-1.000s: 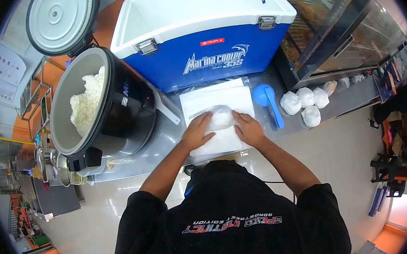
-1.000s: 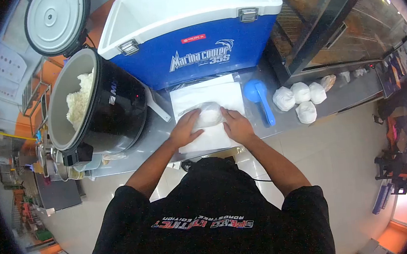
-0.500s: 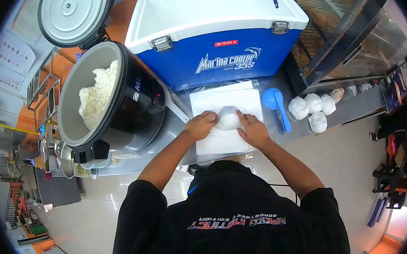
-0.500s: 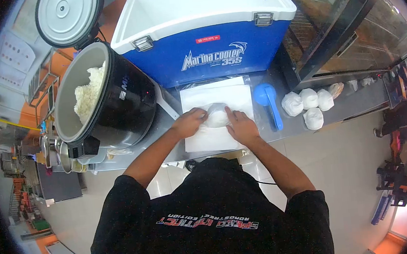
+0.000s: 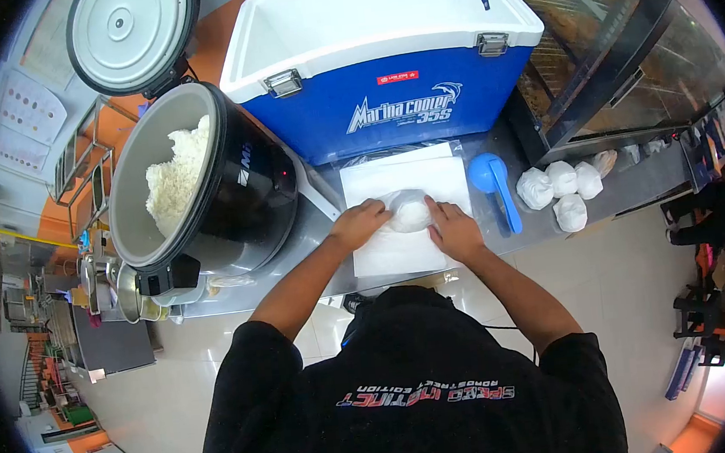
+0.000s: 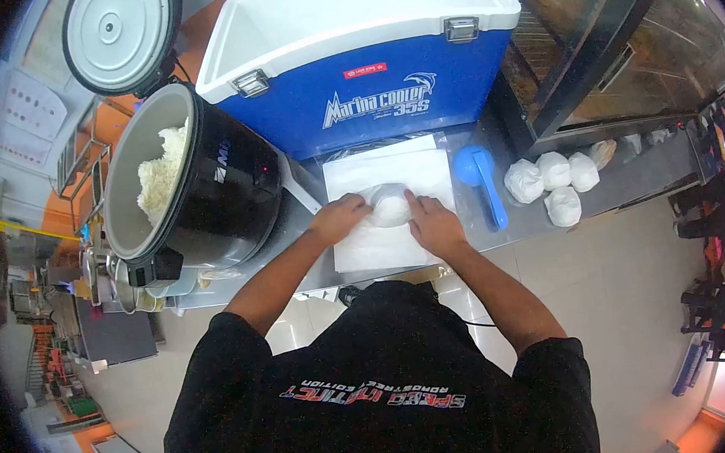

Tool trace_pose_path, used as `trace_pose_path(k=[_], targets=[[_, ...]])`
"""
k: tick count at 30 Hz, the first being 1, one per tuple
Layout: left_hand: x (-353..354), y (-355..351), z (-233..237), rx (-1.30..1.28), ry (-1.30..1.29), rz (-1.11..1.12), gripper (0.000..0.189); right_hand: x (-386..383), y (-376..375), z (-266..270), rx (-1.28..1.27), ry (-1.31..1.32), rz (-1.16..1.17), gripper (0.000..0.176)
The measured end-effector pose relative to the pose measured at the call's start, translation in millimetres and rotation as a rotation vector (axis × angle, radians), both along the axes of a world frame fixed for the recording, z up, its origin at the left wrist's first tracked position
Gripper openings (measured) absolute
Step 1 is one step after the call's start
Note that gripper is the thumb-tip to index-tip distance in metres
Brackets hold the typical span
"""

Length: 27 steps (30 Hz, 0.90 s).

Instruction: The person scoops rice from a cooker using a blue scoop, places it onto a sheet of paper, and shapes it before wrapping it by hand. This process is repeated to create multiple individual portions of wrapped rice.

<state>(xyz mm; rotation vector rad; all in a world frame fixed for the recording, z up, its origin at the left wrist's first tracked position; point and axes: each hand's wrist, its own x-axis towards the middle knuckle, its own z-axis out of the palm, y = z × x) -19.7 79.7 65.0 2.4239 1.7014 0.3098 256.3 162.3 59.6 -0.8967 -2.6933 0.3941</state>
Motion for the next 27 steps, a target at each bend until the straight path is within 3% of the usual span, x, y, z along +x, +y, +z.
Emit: trace_pose_path(k=[5,8,12,14,21,27], targets=[[-11.2,14.8,-14.9,-0.079,0.149,-0.038,0.028,-0.8,-1.0,1.8,-0.003,-0.019,-0.007,0.069],[-2.1,3.8,15.7,-0.088,0.060,-0.036,0.029,-0.9,-1.2,-0.9,0.008,-0.013,-0.010,0.068],[5.9,0.2,10.6,0.001,0.047,0.012,0.026,-0.6,-1.8,-2.3,0.010,-0.005,-0.013,0.069],[5.8,4.7,-0.2,-0.038,-0.136,0.167,0.020,-0.4,-2.2,-2.6,0.020,-0.001,-0.010,0.069],[16.5,29.0,0.1,-0.153,-0.029,0.342,0.015,-1.0,-1.4,-4.9,0.044,0.010,-0.005,0.070],[32.7,48.0,14.0,-0.371,-0.123,0.554,0.028,-0.7,-1.7,-3.1,0.045,-0.010,-0.003,0.071]])
